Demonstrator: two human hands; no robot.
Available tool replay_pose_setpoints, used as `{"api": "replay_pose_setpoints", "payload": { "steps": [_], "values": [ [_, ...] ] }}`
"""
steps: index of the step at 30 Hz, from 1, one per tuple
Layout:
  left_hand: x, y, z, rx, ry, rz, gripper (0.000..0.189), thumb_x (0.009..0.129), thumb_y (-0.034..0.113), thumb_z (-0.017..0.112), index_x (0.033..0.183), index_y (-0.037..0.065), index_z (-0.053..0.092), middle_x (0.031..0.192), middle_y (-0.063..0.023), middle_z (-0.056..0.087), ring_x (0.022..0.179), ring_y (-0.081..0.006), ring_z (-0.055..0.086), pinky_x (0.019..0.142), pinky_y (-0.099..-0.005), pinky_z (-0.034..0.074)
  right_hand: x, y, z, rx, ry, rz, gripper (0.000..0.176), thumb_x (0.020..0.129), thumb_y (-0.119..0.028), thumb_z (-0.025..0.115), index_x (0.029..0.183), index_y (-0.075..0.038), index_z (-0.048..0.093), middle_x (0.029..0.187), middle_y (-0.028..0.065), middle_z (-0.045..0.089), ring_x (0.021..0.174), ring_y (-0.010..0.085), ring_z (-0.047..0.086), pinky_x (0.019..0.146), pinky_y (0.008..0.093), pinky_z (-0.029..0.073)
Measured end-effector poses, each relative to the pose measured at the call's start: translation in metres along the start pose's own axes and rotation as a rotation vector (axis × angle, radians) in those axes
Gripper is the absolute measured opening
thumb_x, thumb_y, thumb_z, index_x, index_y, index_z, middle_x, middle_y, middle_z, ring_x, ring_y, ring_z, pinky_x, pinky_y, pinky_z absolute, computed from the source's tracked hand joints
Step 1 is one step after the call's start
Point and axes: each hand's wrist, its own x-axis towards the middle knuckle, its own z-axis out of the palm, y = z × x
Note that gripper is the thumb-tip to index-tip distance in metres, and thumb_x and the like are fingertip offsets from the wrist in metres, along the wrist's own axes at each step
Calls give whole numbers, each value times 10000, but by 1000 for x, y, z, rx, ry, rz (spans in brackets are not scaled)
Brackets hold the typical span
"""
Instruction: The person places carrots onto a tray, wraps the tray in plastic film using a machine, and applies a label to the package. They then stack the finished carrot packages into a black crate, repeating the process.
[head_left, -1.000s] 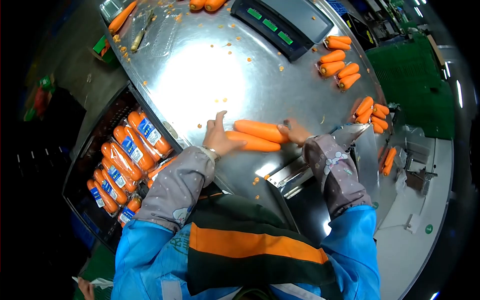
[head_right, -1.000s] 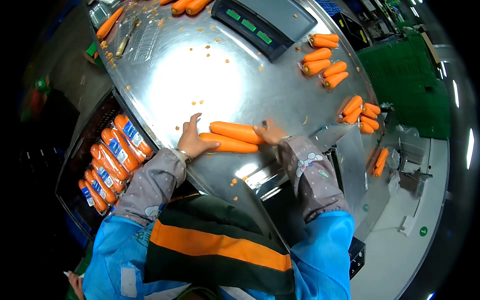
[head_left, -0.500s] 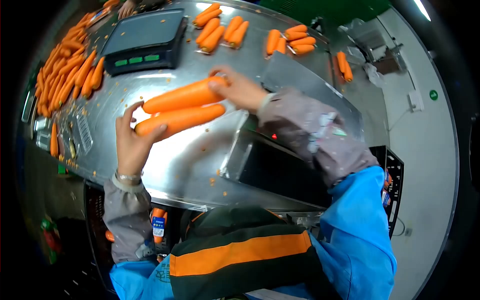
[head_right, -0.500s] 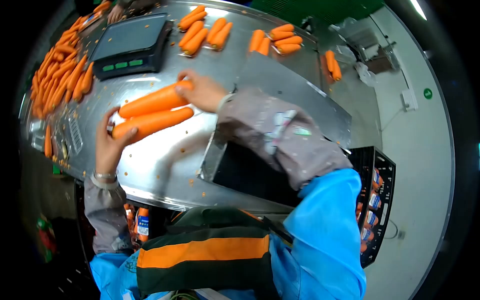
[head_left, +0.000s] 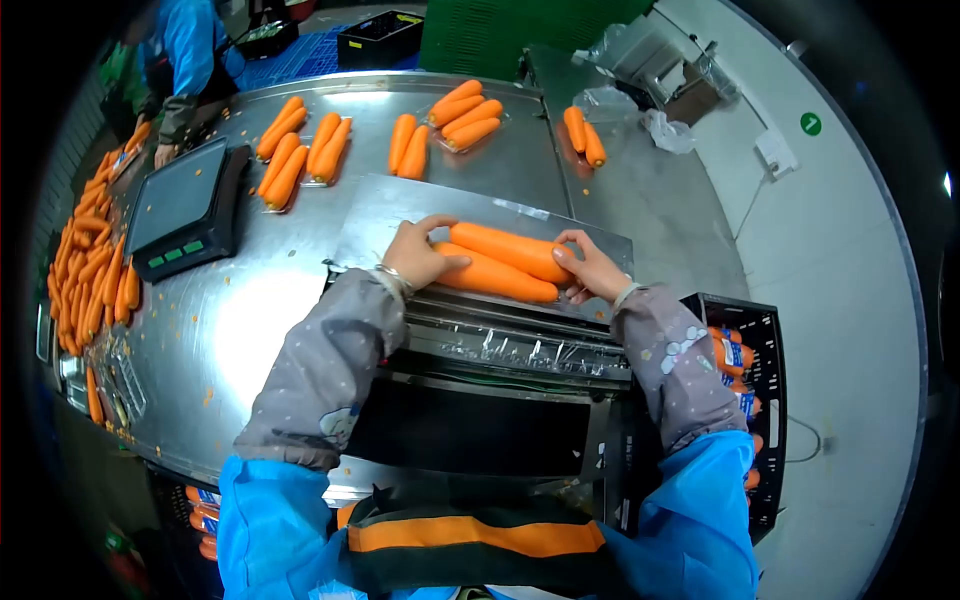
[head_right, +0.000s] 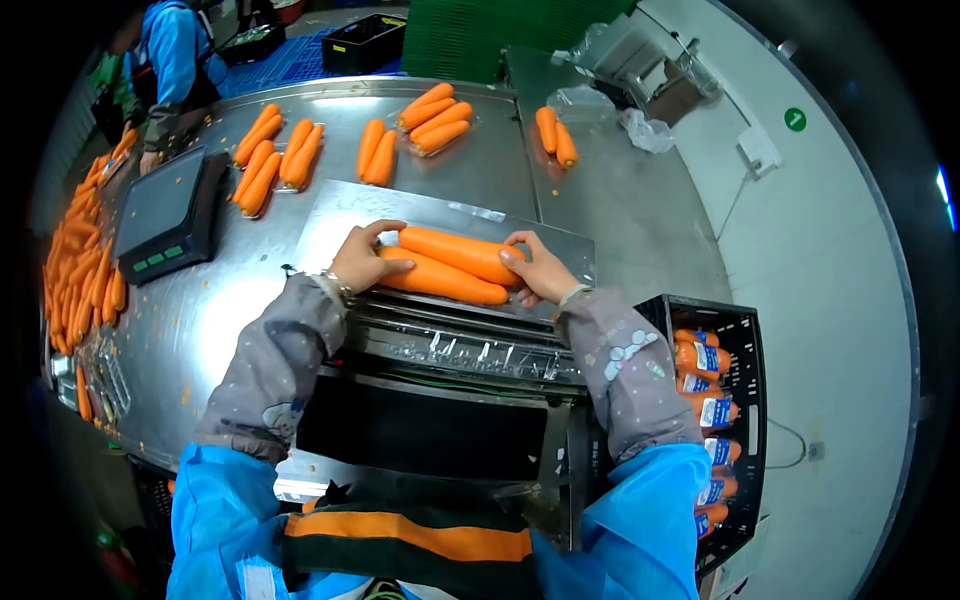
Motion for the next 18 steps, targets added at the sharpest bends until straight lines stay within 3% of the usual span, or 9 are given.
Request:
{"api": "replay_pose_setpoints", "payload": {
  "steps": [4, 6, 7, 9, 10, 12, 14, 16, 18],
  "values": [
    [-6, 8, -4, -105, -147, 32, 651, 672, 410, 761, 1230, 159, 540, 977, -189, 591, 899, -293, 572, 841, -347, 465, -6, 7, -23, -138, -6, -18, 424, 869, -411, 588, 1163, -161, 413, 746, 76, 560, 568, 147, 578, 496, 254, 489],
    [-22, -4, -21, -177, -120, 63, 531, 764, 302, 712, 1234, 129, 535, 922, -168, 591, 873, -271, 584, 777, -341, 472, -25, 30, -36, -524, 325, -542, 371, 832, -320, 641, 1113, -127, 493, 790, 82, 570, 715, 178, 605, 589, 276, 486],
    [-40, 2, -44, -211, -65, 65, 461, 790, 256, 696, 1207, 115, 560, 896, -158, 592, 857, -262, 587, 751, -338, 471, -53, 29, -48, -594, 290, -552, 324, 803, -256, 652, 1077, -125, 539, 797, 79, 558, 745, 195, 596, 609, 291, 482],
    [-70, -12, -100, 526, 4, 505, 266, 756, 108, 666, 1022, 108, 670, 768, -56, 565, 682, -230, 528, 606, -353, 428, -103, 48, -67, -774, 198, -691, 276, 758, -138, 646, 1031, -134, 606, 792, 65, 528, 754, 214, 576, 612, 311, 477],
    [-87, -4, -119, 687, -68, 601, 324, 710, 46, 635, 1021, 126, 672, 723, -25, 543, 663, -213, 496, 607, -347, 405, -118, 61, -68, -884, 160, -833, 287, 741, -84, 630, 1021, -144, 628, 781, 54, 509, 732, 218, 565, 596, 318, 475],
    [-102, -3, -110, 780, -144, 665, 385, 720, 30, 586, 1079, 152, 652, 728, -20, 523, 723, -199, 499, 669, -334, 399, -133, 74, -50, -991, 74, -810, 340, 722, -16, 588, 1020, -169, 644, 754, 37, 483, 710, 228, 550, 586, 329, 471],
    [-97, -10, -84, 890, -178, 717, 456, 772, 93, 550, 1208, 225, 578, 767, -20, 495, 793, -192, 494, 715, -329, 387, -121, 81, -26, -945, 135, -833, 324, 710, -24, 608, 981, -193, 663, 771, 47, 488, 730, 226, 565, 587, 325, 466],
    [-88, -7, -62, 758, -166, 794, 421, 762, 112, 575, 1164, 227, 613, 730, -18, 500, 756, -208, 497, 688, -339, 393, -107, 92, -9, -766, 186, -790, 277, 705, -44, 631, 947, -173, 669, 794, 61, 503, 718, 237, 565, 603, 319, 467],
    [-84, -25, -52, 598, -151, 728, 369, 752, 132, 598, 1108, 211, 652, 689, -19, 505, 708, -228, 494, 655, -350, 397, -105, 104, -1, -486, 266, -748, 66, 773, -39, 632, 828, -61, 662, 833, 79, 536, 707, 205, 586, 629, 288, 474]
  ]
}}
